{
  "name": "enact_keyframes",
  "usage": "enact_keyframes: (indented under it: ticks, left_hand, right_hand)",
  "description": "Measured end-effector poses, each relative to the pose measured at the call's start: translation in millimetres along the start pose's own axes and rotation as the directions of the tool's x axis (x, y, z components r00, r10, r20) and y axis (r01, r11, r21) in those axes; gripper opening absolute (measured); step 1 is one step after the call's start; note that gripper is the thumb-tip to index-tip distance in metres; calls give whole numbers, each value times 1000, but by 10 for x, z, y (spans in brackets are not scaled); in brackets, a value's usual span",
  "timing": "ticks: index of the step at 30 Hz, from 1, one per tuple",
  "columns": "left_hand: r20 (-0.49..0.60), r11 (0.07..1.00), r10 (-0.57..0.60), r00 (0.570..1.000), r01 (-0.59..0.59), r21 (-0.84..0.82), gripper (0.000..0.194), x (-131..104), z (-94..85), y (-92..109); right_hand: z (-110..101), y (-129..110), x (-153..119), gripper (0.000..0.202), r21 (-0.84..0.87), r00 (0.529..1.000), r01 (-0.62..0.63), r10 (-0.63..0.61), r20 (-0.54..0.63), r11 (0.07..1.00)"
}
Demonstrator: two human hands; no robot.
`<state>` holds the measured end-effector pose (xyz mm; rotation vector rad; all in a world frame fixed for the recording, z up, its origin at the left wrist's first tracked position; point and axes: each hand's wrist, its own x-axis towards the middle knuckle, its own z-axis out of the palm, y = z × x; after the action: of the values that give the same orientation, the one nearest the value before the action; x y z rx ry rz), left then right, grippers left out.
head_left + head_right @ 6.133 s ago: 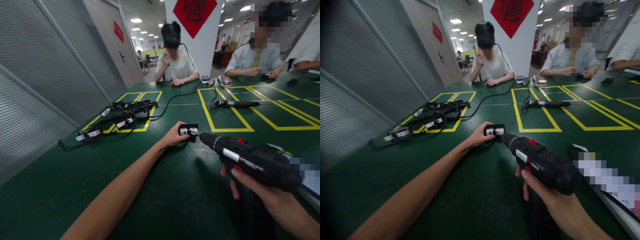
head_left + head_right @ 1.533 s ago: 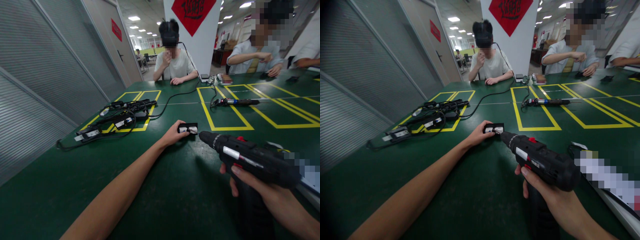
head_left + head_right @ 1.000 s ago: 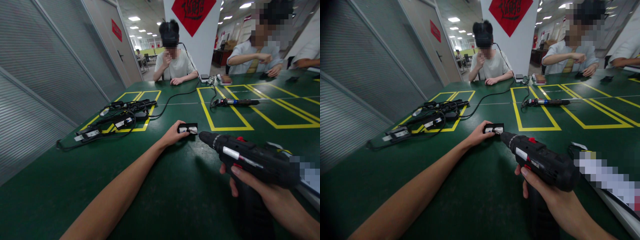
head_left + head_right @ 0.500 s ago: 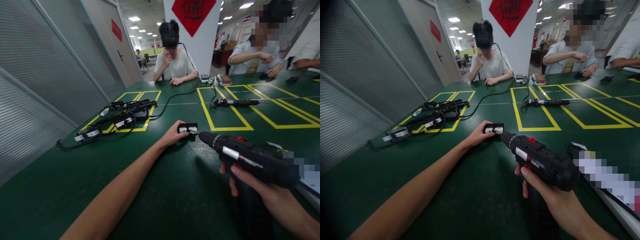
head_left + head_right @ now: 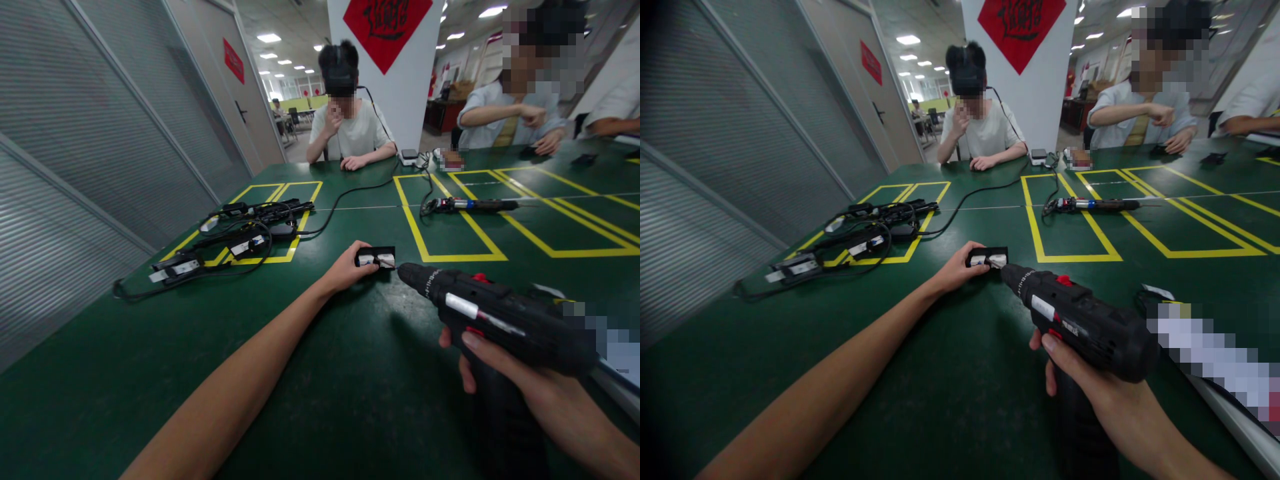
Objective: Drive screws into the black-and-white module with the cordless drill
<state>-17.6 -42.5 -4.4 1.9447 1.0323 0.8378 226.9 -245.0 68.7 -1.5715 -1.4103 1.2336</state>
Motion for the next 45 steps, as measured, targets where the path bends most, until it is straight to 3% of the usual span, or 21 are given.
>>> enact_keyframes:
  ticks: [40, 45]
  left_hand:
    - [17, 999, -27, 1000, 27, -23, 48, -8, 1, 20]
    - [18, 1000, -21, 1000, 22, -7, 47, -14, -8, 42]
  right_hand:
    - [28, -82, -12, 30, 68, 1000, -14, 14, 1, 998]
    - [14, -47, -16, 30, 4, 1000, -4, 4, 16, 1000]
